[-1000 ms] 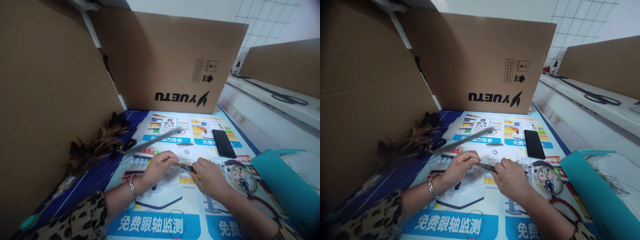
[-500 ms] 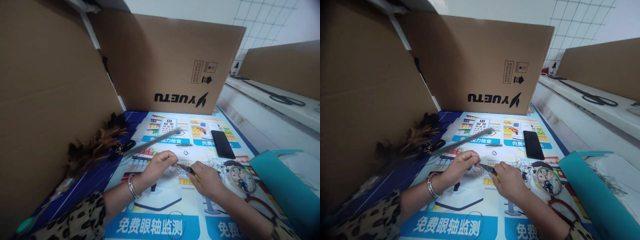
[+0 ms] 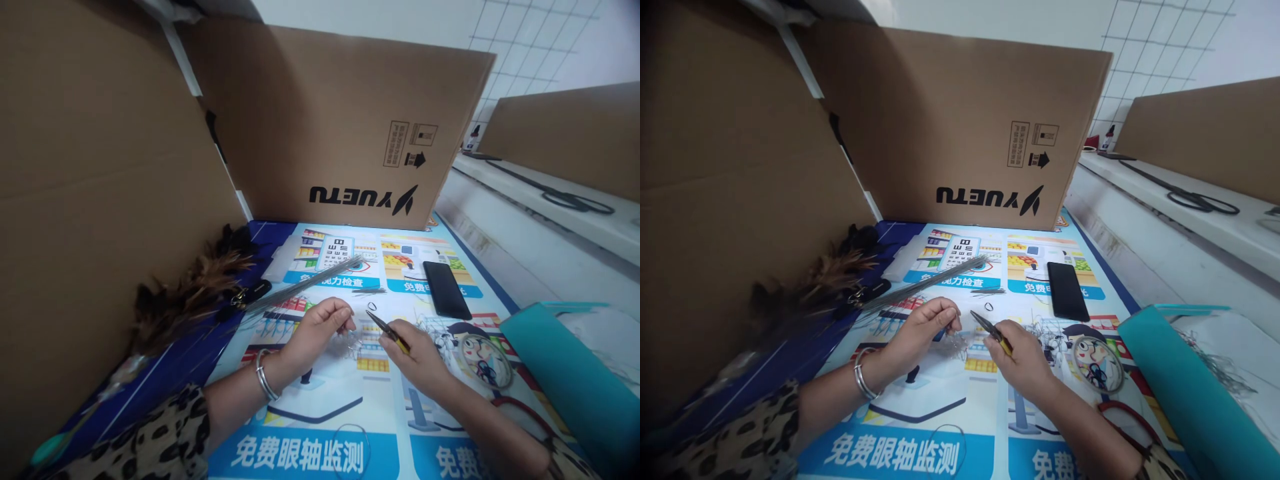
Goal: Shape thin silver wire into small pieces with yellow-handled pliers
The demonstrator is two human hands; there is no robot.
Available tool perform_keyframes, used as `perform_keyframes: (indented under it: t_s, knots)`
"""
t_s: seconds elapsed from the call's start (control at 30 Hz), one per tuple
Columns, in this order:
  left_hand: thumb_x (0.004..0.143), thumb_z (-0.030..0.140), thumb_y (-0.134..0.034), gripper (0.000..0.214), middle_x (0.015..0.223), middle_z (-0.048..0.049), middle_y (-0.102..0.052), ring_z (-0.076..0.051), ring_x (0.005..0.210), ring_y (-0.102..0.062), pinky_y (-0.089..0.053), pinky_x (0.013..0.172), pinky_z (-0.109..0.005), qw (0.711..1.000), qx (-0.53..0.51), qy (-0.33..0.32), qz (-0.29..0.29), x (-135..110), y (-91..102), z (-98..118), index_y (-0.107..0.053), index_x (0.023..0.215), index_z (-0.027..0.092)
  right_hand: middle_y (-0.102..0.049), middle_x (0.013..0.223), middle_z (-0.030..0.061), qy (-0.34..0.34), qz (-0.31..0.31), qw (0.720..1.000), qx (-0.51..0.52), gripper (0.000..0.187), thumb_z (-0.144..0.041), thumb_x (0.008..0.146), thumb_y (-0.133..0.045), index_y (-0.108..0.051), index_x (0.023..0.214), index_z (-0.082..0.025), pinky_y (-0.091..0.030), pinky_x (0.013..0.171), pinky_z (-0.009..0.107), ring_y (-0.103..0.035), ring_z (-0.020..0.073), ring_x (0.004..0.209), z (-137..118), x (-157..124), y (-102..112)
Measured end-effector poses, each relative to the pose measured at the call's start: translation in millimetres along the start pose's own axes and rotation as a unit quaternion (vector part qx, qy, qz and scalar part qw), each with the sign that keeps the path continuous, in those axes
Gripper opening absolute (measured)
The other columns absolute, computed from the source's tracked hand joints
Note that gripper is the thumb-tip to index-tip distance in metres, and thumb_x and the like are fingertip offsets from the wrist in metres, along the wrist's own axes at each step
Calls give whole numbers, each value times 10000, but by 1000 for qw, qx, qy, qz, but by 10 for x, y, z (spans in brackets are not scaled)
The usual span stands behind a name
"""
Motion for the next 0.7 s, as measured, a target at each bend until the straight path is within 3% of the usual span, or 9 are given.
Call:
perform_keyframes:
  t_s: [0.27, 0.7]
  knots:
    - [819, 343, -485, 230, 683, -15, -570, -101, 623, -490, -392, 614, -226, 1000, 18, -1, -2, 13, 5, 0, -547, 745, 135, -541, 790, 7, -6, -17, 999, 35, 159, -342, 820, -449, -513, 856, -201, -380, 641, 249, -503, 138, 728, 23, 14, -63]
    - [787, 357, -506, 234, 650, -8, -561, -83, 552, -461, -356, 533, -199, 1000, 7, 7, 0, -121, -164, -90, -547, 748, 130, -539, 758, -1, 4, -11, 999, 37, 228, -391, 811, -436, -535, 871, -194, -370, 606, 232, -493, 133, 694, 71, 2, -73]
Point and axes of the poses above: each hand's wrist, its own x-axis towards the middle knuckle, its own y-axis out of the back of the hand, z = x × y, the point moved 7 cm from there along x, towards the middle knuckle
